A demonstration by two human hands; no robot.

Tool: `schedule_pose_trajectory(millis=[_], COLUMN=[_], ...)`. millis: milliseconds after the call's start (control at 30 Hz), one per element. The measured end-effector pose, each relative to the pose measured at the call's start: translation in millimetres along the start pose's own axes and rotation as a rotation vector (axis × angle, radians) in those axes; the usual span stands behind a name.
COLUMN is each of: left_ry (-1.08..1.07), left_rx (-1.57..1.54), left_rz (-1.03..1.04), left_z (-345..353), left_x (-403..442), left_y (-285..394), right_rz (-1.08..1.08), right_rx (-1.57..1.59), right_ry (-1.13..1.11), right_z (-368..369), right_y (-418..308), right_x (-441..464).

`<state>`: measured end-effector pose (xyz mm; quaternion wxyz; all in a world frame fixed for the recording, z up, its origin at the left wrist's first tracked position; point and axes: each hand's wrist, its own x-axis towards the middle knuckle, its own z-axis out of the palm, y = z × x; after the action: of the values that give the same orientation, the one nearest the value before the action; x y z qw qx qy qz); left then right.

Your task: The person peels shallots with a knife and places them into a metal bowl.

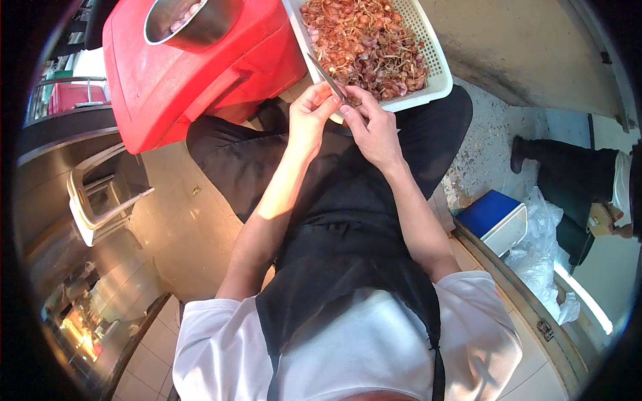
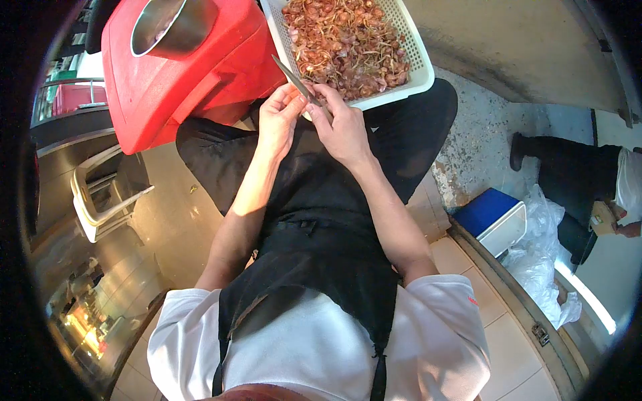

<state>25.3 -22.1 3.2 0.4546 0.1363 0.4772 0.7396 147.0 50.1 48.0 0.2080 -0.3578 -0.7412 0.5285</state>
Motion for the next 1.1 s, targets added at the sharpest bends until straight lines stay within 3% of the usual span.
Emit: schedule_pose_trajectory(millis=[300, 400, 500, 600, 667, 700, 733, 767, 800, 900, 1100], left_ry=[0.031, 0.013, -0.005, -0.008, 0.001, 0.014, 0.038, -0.013, -0.016, -0.080, -0.189], left_rx=[0.040, 0.035, 0.028, 0.145, 0.311, 0.323, 0.242, 0.192, 0.264, 0.118, 0.098], left_rz=[0.008, -0.002, -0.008, -0.033, -0.063, -0.067, -0.132, -0.148, -0.124, -0.139, -0.173], left_z=[8, 9, 7, 4, 4, 0, 6, 2, -6, -6, -3], left_x=[-7, -6, -4, -5, -3, 0, -1, 4, 9, 25, 36], left_y=[0, 2, 4, 6, 12, 7, 11, 10, 4, -1, 15], right_rz=[-0.102, 0.125, 0.235, 0.148, 0.045, -0.028, 0.101, -0.077, -0.050, 0.067, 0.035], right_rx=[0.084, 0.230, 0.180, 0.309, 0.042, 0.055, 0.285, 0.010, 0.123, 0.024, -0.034], right_ry=[0.079, 0.030, -0.059, 0.015, 0.052, 0.109, 0.056, 0.158, 0.169, 0.184, 0.186], right_z=[7, 2, -9, 0, -2, 5, -4, 2, 2, -15, -39], right_y=[14, 7, -2, 8, 3, 20, -3, 19, 19, 24, 19], right_x=[3, 3, 3, 3, 5, 8, 4, 8, 8, 3, -9])
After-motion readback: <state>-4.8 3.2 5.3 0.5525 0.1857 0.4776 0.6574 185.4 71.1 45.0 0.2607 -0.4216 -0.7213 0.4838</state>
